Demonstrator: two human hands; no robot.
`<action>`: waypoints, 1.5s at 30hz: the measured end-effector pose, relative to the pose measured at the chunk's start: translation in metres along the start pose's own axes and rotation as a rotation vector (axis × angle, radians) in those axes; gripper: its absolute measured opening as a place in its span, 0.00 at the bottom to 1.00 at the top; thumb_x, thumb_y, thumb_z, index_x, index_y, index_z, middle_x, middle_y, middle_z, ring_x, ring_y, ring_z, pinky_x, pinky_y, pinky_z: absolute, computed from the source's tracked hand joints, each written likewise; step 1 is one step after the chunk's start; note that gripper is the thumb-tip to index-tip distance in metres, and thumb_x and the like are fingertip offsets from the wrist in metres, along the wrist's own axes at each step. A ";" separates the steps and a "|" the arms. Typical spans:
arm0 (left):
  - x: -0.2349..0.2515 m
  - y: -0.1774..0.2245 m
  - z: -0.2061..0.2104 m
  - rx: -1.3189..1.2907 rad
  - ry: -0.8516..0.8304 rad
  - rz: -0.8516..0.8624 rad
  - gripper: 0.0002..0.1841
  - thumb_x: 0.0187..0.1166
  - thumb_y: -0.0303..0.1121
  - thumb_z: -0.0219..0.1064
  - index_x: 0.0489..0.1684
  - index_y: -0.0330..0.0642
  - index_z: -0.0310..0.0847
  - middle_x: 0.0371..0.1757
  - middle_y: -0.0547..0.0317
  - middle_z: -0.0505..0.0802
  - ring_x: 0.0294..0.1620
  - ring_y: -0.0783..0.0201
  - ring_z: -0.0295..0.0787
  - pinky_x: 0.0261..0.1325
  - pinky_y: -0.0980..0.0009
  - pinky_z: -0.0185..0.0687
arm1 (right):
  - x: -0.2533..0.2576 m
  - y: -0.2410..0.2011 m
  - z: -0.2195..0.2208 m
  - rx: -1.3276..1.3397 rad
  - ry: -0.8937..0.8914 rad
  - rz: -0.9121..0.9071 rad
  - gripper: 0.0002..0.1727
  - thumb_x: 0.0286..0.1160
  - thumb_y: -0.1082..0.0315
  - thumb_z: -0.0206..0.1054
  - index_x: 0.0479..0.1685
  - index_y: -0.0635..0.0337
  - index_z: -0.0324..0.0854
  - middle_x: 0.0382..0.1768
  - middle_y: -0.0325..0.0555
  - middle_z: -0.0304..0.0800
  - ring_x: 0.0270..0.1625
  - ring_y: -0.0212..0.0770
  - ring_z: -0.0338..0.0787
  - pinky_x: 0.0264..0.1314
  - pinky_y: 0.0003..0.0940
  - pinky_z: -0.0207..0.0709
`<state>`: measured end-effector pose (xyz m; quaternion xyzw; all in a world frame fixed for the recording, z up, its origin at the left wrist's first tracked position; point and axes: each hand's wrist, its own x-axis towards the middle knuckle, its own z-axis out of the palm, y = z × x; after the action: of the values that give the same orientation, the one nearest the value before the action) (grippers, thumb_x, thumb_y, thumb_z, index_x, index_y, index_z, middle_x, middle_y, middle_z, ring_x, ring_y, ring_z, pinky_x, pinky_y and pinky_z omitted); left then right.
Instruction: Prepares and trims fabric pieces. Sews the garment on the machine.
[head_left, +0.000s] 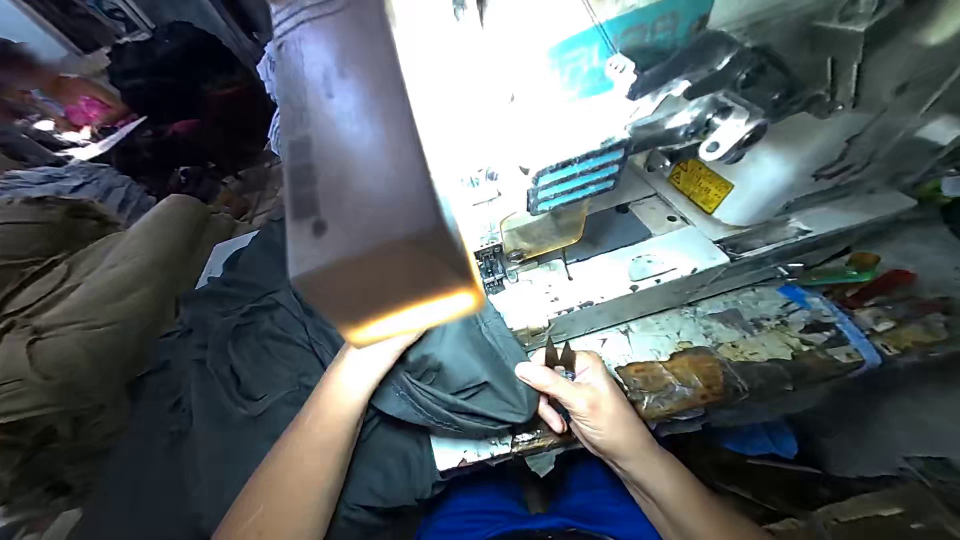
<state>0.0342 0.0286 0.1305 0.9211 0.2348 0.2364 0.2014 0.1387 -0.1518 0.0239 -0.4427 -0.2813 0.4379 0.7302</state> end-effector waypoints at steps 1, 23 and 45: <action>0.006 -0.001 0.001 0.048 -0.012 0.024 0.09 0.72 0.33 0.75 0.46 0.41 0.91 0.43 0.61 0.95 0.48 0.72 0.90 0.54 0.66 0.84 | 0.002 -0.002 0.001 -0.001 0.013 -0.005 0.09 0.76 0.69 0.69 0.26 0.49 0.85 0.10 0.25 0.78 0.09 0.18 0.73 0.12 0.13 0.67; 0.045 -0.043 0.041 -0.005 0.105 0.058 0.21 0.68 0.36 0.78 0.56 0.34 0.86 0.53 0.44 0.93 0.62 0.52 0.89 0.69 0.50 0.79 | 0.015 -0.006 0.014 -0.065 0.150 -0.144 0.12 0.75 0.73 0.67 0.21 0.54 0.83 0.07 0.30 0.77 0.08 0.21 0.73 0.11 0.15 0.68; -0.018 -0.011 0.026 0.119 0.105 0.058 0.13 0.78 0.40 0.70 0.39 0.36 0.90 0.42 0.50 0.93 0.51 0.52 0.90 0.55 0.52 0.81 | 0.002 0.002 0.009 -0.231 0.149 -0.206 0.10 0.71 0.69 0.70 0.21 0.49 0.84 0.09 0.26 0.77 0.09 0.17 0.73 0.12 0.12 0.67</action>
<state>0.0297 0.0212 0.0981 0.9241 0.2319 0.2759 0.1268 0.1317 -0.1456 0.0261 -0.5238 -0.3185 0.2914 0.7344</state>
